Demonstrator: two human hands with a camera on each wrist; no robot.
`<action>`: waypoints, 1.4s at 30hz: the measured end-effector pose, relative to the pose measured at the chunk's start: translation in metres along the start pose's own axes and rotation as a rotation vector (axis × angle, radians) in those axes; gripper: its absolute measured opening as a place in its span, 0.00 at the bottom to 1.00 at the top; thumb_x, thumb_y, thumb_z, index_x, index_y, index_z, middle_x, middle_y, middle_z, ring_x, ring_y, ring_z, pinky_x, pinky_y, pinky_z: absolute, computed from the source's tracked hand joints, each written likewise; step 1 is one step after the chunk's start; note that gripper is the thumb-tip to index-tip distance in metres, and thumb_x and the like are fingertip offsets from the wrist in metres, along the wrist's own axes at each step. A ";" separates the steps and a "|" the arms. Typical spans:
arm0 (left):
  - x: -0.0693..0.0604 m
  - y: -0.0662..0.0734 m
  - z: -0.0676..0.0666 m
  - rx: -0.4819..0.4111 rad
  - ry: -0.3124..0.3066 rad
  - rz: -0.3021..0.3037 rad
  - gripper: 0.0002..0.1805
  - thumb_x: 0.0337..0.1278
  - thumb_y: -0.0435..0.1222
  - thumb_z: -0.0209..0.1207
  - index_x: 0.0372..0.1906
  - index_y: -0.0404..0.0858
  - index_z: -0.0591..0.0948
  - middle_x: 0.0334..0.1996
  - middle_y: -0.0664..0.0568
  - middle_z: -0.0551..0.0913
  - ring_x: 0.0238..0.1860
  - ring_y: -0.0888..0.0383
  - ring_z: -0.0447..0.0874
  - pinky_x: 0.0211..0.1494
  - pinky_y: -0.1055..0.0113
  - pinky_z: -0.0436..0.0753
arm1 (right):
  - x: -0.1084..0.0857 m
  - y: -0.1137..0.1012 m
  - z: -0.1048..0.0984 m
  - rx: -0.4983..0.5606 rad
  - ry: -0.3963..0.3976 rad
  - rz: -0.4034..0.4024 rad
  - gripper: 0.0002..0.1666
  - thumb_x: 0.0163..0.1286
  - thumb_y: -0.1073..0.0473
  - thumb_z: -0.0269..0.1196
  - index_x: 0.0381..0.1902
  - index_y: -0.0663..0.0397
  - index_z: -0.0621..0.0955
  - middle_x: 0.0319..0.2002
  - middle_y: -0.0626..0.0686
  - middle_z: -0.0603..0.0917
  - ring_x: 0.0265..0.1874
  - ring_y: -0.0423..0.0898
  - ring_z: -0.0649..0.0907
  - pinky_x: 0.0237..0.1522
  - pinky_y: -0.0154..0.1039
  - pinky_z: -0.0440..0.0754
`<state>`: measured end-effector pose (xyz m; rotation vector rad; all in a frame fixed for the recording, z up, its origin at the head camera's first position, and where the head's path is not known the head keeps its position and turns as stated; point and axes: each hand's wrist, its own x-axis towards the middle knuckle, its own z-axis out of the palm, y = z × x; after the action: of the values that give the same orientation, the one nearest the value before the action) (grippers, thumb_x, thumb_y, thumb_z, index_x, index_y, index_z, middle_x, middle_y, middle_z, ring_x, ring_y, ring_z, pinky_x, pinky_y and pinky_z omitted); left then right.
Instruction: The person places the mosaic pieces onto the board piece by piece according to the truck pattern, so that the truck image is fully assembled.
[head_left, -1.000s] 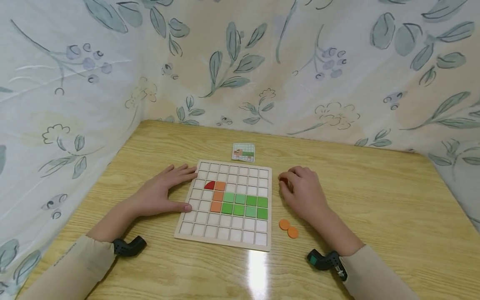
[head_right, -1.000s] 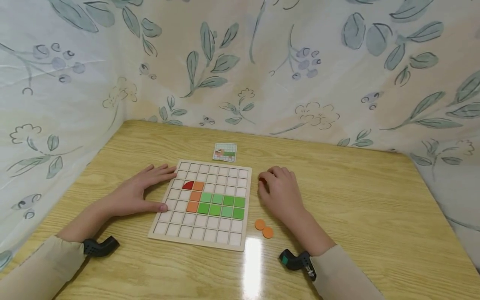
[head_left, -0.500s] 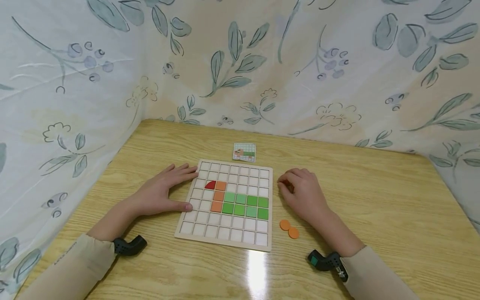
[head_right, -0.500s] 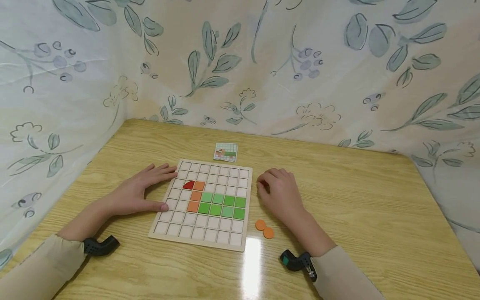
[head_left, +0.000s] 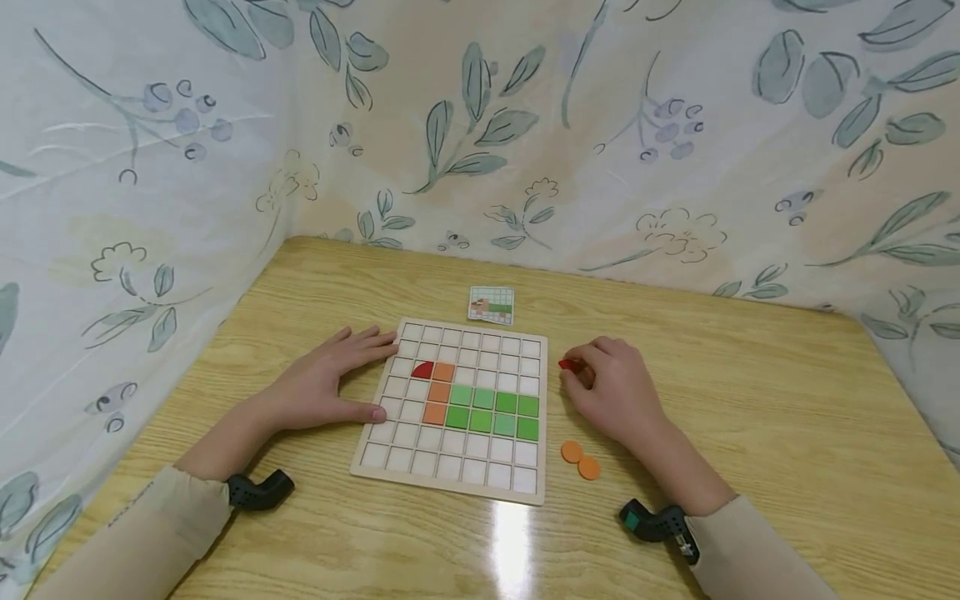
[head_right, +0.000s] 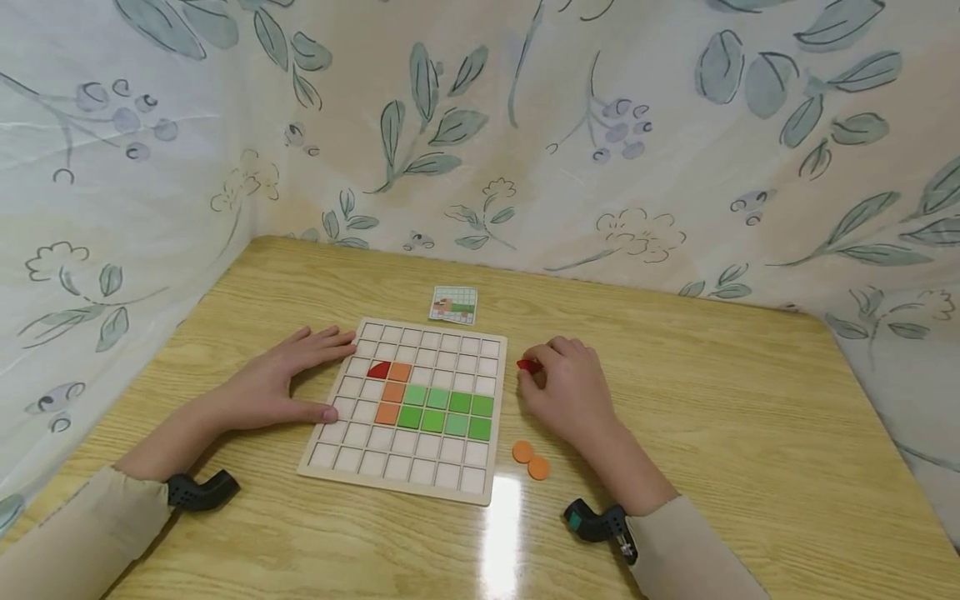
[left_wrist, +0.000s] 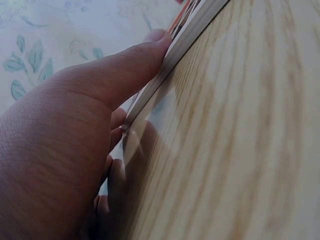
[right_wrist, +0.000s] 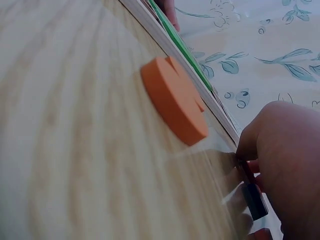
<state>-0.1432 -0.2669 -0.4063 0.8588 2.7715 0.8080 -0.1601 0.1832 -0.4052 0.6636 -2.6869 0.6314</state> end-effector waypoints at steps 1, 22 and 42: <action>0.000 0.000 0.000 0.000 0.001 0.002 0.57 0.56 0.68 0.74 0.86 0.50 0.68 0.87 0.57 0.60 0.88 0.48 0.51 0.90 0.44 0.43 | 0.000 0.000 0.000 0.004 0.000 0.000 0.09 0.66 0.60 0.74 0.42 0.58 0.92 0.32 0.50 0.84 0.30 0.49 0.77 0.40 0.47 0.76; -0.001 -0.001 0.000 -0.007 0.009 0.008 0.57 0.55 0.67 0.76 0.86 0.50 0.69 0.86 0.57 0.61 0.88 0.47 0.51 0.90 0.43 0.43 | 0.001 -0.006 0.003 0.089 0.039 -0.048 0.07 0.67 0.65 0.72 0.42 0.59 0.93 0.41 0.54 0.90 0.39 0.55 0.83 0.48 0.53 0.82; 0.001 0.001 0.002 -0.011 0.029 0.016 0.56 0.55 0.66 0.76 0.84 0.48 0.71 0.85 0.56 0.64 0.87 0.45 0.53 0.90 0.47 0.43 | 0.007 -0.047 0.017 0.168 0.034 -0.198 0.05 0.69 0.62 0.73 0.41 0.58 0.93 0.40 0.51 0.89 0.39 0.52 0.83 0.47 0.48 0.82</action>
<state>-0.1426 -0.2651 -0.4073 0.8750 2.7856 0.8437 -0.1462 0.1351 -0.4009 0.9402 -2.5146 0.8121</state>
